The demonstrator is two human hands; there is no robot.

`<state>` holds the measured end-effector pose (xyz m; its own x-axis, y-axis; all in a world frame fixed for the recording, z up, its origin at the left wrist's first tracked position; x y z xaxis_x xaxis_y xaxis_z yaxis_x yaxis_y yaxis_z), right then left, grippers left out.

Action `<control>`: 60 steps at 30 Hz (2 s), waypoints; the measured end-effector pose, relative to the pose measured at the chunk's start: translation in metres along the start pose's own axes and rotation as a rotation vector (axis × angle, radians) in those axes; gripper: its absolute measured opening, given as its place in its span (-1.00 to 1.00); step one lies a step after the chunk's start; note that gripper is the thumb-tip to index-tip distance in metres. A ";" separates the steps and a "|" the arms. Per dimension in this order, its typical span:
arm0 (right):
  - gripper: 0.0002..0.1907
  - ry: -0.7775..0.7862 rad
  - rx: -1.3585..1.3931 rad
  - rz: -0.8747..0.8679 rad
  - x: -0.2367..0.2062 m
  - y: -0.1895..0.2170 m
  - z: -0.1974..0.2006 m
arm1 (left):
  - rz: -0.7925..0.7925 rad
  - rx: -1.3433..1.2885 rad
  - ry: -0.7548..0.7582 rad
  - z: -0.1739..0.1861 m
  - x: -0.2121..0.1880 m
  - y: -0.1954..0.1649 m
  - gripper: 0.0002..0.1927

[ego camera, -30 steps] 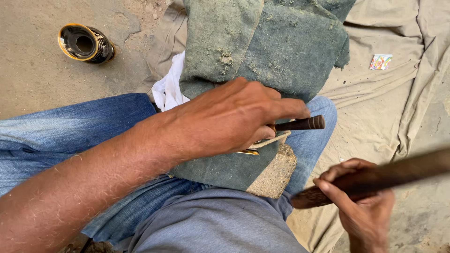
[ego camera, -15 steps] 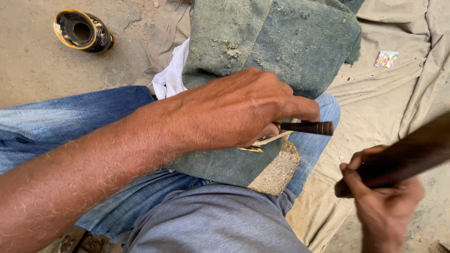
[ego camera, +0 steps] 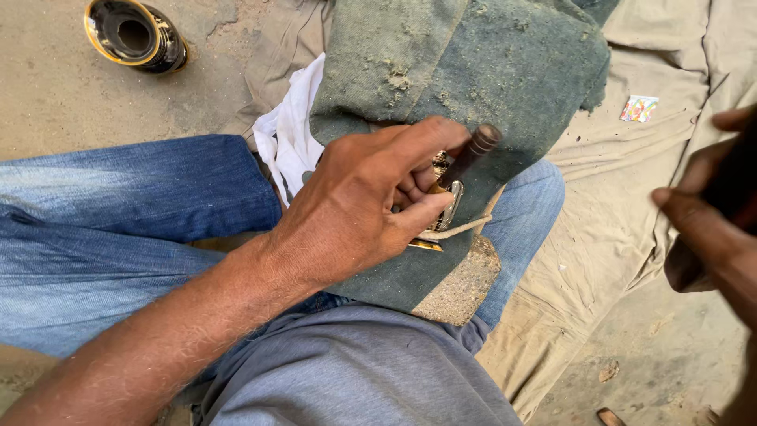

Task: The person uses a hammer and chisel to engrave a decorative pattern on a small metal vessel. They repeatedly strike the chisel against the vessel's surface while rotating it to create a continuous design.

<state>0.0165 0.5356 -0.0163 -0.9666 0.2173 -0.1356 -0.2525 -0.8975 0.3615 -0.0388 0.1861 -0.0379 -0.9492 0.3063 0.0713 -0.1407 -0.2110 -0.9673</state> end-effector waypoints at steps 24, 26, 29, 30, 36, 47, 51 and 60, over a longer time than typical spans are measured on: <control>-0.54 0.075 -0.101 -0.079 -0.047 0.039 0.004 | -0.168 0.141 0.057 -0.014 0.002 -0.018 -0.50; -0.54 0.031 0.161 -0.221 -0.058 0.043 -0.020 | -0.092 0.087 0.046 -0.009 0.007 -0.018 -0.50; -0.47 -0.070 0.503 -0.328 -0.073 0.050 -0.048 | 0.136 -0.010 -0.035 0.012 0.005 -0.009 -0.50; -0.47 -0.040 0.650 -0.356 -0.076 0.055 -0.059 | 0.164 0.040 -0.047 0.019 0.001 -0.007 -0.51; -0.45 0.179 1.206 -0.471 -0.072 0.093 -0.100 | 0.319 0.172 0.011 0.016 -0.017 0.007 -0.53; -0.46 0.354 1.224 -0.551 -0.052 0.091 -0.111 | 0.248 0.055 -0.030 0.013 -0.008 0.006 -0.56; -0.45 0.238 0.980 -0.449 -0.050 0.089 -0.087 | 0.311 -0.234 -0.169 0.010 -0.018 0.014 -0.62; -0.32 -0.108 0.347 -0.131 -0.031 0.102 0.013 | 0.263 -0.207 -0.215 0.014 -0.026 0.018 -0.54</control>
<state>0.0198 0.4428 0.0363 -0.9194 0.3776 -0.1098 -0.3559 -0.6801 0.6410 -0.0205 0.1613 -0.0533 -0.9857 0.0604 -0.1575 0.1541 -0.0580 -0.9864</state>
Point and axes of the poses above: each hand's wrist, its own x-axis towards the middle knuckle, its own z-axis out of the back of the hand, y = z × x, the point moved 6 cm from there along x, towards the middle knuckle, and after that the axes turned 15 degrees about -y, right-handed, at the moved point
